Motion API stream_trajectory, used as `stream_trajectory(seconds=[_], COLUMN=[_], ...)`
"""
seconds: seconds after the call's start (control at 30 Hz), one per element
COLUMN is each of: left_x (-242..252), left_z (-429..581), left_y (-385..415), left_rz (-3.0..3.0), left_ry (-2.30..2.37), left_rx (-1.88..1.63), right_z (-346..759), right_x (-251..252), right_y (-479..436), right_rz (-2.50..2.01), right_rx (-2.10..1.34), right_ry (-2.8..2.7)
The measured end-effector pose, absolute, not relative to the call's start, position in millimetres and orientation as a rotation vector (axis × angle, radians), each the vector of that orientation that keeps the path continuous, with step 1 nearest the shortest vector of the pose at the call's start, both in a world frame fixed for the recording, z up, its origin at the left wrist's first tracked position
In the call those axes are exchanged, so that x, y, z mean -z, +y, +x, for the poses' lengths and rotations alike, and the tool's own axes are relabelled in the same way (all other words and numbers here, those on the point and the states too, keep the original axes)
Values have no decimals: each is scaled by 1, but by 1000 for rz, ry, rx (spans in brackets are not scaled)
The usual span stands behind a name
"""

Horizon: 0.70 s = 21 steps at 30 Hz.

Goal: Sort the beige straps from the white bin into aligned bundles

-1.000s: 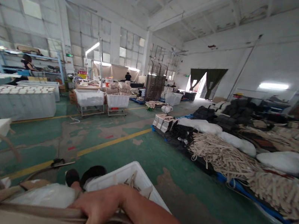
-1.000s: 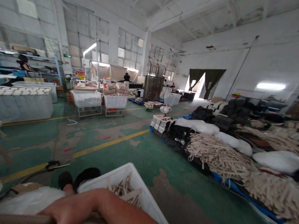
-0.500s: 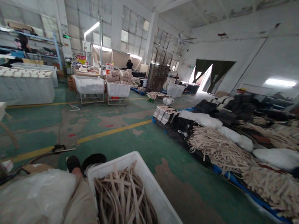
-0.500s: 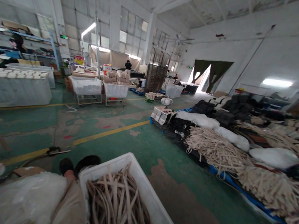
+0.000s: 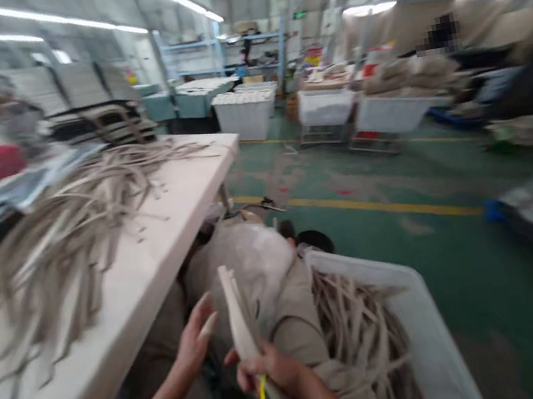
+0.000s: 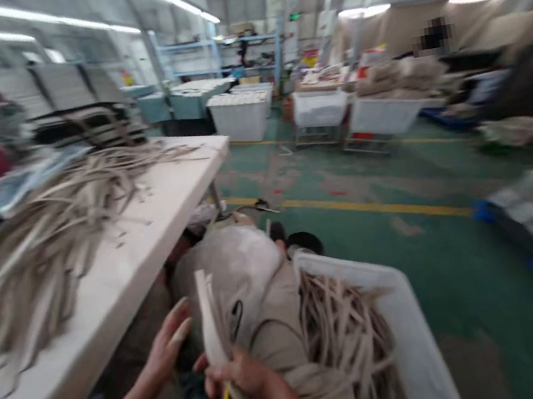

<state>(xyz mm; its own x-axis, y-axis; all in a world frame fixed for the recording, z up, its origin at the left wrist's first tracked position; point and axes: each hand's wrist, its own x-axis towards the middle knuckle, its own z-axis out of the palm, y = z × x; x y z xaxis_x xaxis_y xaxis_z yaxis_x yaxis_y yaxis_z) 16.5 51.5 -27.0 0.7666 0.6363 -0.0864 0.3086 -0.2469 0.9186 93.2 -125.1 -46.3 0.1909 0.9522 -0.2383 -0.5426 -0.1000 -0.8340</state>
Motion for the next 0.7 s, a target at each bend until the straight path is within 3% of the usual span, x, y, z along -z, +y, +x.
stream_trajectory(seconds=[0.1,0.2,0.5,0.7], left_x=[43,45,53,70], left_z=[20,27,27,24], left_y=[35,21,25,16], left_rz=[1394,1167,1016,1065], left_ry=[608,615,750,704], left_rx=[-99,-85,-69,-127], right_z=[100,100,99,96], right_x=[70,79,75,74], right_y=[-122,-123,-115,-111], right_rz=[-1111,-1222,-1136,-1102], right_rx=[-1412,-1428,-1582,-1423], right_ry=[-498,-560,-304,-14])
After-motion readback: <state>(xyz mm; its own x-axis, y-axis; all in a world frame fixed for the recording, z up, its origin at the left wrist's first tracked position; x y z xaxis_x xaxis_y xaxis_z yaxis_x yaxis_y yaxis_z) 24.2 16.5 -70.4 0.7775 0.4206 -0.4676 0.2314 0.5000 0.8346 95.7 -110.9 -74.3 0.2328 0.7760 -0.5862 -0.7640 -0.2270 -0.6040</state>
